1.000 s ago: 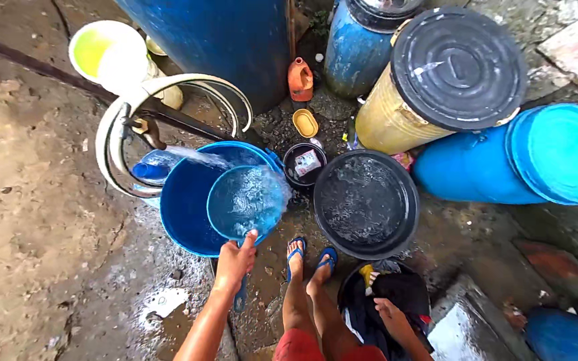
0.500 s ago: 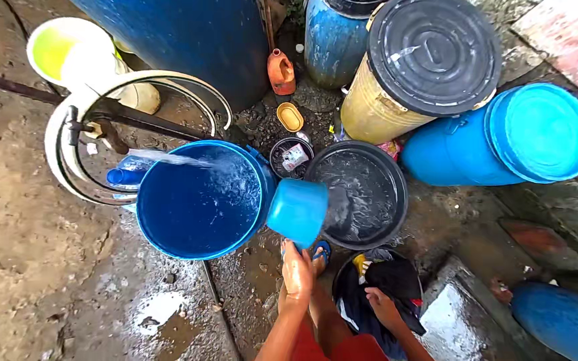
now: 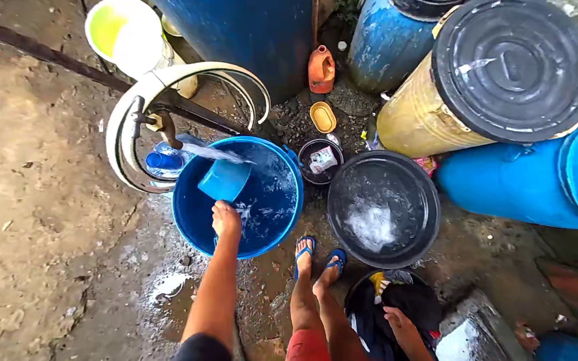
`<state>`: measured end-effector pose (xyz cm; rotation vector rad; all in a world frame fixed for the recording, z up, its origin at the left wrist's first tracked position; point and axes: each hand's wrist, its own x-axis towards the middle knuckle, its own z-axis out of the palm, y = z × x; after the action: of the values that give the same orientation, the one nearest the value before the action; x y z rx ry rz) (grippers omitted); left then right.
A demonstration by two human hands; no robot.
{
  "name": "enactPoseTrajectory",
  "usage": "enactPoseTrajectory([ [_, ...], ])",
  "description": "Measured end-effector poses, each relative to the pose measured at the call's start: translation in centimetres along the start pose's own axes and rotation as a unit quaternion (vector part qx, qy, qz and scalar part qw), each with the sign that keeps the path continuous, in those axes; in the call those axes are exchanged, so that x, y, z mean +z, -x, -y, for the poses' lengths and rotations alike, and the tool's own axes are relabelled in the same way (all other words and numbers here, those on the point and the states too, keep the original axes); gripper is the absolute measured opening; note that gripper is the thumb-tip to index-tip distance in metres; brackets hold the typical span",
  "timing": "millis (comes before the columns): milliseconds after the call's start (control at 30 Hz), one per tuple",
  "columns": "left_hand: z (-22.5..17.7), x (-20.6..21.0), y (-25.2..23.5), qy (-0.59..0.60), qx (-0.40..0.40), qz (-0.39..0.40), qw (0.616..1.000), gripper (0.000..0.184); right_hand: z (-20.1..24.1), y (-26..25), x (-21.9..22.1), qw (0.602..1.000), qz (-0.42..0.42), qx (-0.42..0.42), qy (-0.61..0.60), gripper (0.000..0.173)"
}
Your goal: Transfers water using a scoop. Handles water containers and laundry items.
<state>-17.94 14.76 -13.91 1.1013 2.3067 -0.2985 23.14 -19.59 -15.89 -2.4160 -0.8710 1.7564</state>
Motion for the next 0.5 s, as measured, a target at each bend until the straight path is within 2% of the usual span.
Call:
enactPoseTrajectory([
  [67, -1.5, 3.8, -1.8, 0.018, -0.038, 0.04, 0.998, 0.055, 0.2, -0.1, 0.2, 1.0, -0.002, 0.007, -0.004, 0.035],
  [167, -4.1, 7.3, -3.5, 0.122, -0.036, 0.114, 0.985, 0.054, 0.2, 0.0, 0.6, 1.0, -0.007, 0.009, -0.02, 0.037],
  [233, -4.1, 8.4, -5.7, 0.242, -0.044, 0.136, 0.96, 0.053, 0.1, 0.1, 0.8, 1.0, -0.006, 0.015, -0.025, 0.037],
  [300, -3.5, 9.4, -6.6, 0.368, -0.053, 0.14, 0.918, 0.043, 0.2, 0.4, 0.8, 1.0, -0.009, 0.017, -0.021, 0.037],
  [367, -3.1, 8.7, -6.1, 0.475, -0.07, 0.185, 0.857, 0.036, -0.2, 0.7, 0.6, 1.0, -0.012, 0.014, -0.007, 0.036],
  [400, -2.8, 7.8, -5.3, 0.499, -0.073, 0.2, 0.84, 0.034, -0.4, 0.9, 0.4, 1.0, -0.012, 0.012, -0.003, 0.036],
  [500, -1.8, 4.6, -2.7, 0.512, -0.056, 0.209, 0.831, 0.034, -0.9, 1.0, -0.1, 1.0, -0.015, 0.005, 0.002, 0.036],
])
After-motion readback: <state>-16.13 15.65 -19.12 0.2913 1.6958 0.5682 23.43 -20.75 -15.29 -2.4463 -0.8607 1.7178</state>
